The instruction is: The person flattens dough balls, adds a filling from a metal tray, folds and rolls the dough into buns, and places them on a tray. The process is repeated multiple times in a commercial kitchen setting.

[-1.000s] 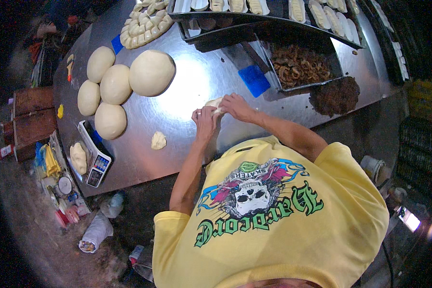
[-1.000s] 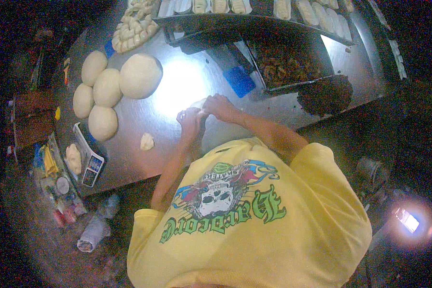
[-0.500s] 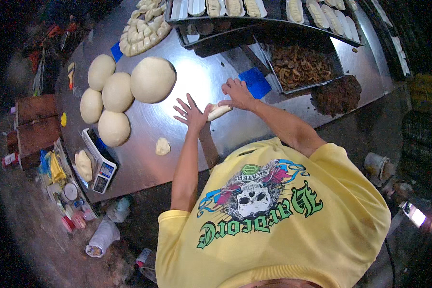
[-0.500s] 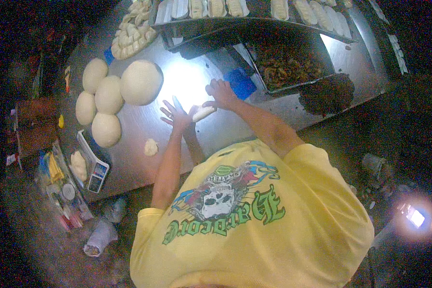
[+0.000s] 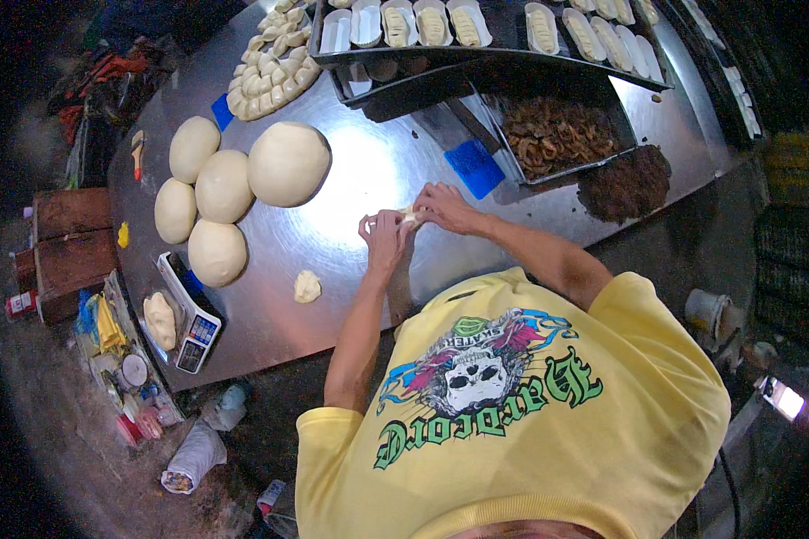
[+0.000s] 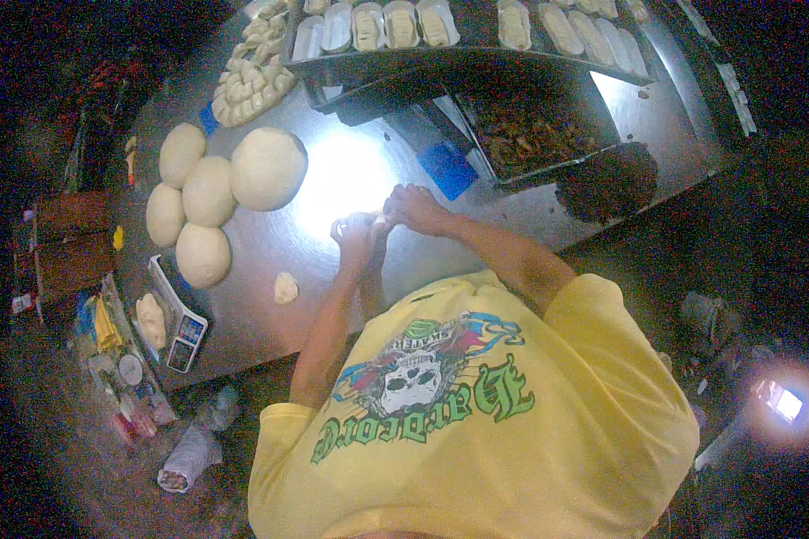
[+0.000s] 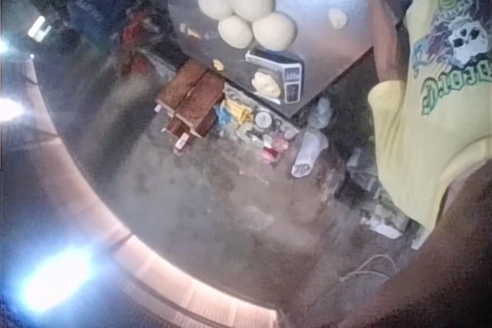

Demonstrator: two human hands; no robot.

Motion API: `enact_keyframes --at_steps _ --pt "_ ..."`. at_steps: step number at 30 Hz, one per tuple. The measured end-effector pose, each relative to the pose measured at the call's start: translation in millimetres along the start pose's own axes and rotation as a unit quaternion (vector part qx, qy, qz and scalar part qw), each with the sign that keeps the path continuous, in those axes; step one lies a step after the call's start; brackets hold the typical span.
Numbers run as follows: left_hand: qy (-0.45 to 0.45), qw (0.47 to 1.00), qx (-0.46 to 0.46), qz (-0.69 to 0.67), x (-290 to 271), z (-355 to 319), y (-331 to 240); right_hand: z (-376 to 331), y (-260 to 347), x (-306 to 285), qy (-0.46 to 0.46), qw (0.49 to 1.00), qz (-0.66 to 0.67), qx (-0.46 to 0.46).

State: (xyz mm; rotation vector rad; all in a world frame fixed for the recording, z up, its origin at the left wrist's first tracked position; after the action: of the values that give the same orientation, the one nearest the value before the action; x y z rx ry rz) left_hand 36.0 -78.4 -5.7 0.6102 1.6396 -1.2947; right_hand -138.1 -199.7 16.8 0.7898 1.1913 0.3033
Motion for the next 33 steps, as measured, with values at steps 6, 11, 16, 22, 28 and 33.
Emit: enact_keyframes --at_steps 6,11,16,22,28,33 --pt "-0.09 0.983 -0.074 0.141 1.4 31.9 -4.6 30.8 -7.2 4.3 0.0 0.974 -0.118 0.192" --pt "-0.042 0.984 -0.111 0.132 -16.1 64.2 1.3 42.0 -26.2 0.8 -0.037 0.983 -0.107 0.143" --pt "-0.022 0.996 -0.084 0.008 30.6 76.6 56.8 6.2 -31.2 -22.1 -0.225 0.948 -0.133 0.184" --pt "-0.09 0.988 -0.125 -0.031 21.2 43.4 -1.4 -55.7 -31.8 -15.0 -0.232 0.885 -0.181 0.361" --pt "-0.031 0.998 -0.042 0.045 26.9 85.3 29.4 -67.1 -40.0 -23.9 -0.166 0.898 -0.08 0.4" --pt "-0.001 1.0 0.004 -0.006 20.1 65.5 11.0 -77.6 -38.7 -7.2 -0.21 0.922 0.139 0.296"
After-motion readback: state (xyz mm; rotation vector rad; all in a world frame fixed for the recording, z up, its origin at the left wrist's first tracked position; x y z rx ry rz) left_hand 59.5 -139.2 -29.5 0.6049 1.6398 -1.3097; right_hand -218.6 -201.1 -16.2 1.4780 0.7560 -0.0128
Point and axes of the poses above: each hand's wrist, its own z-axis towards the middle knuckle, its own x-axis out of the palm, y = z × x, the point moved 2 cm from there along z, towards the middle knuckle, and after that the axes turned 15 degrees about -x, right-handed, at the moved point
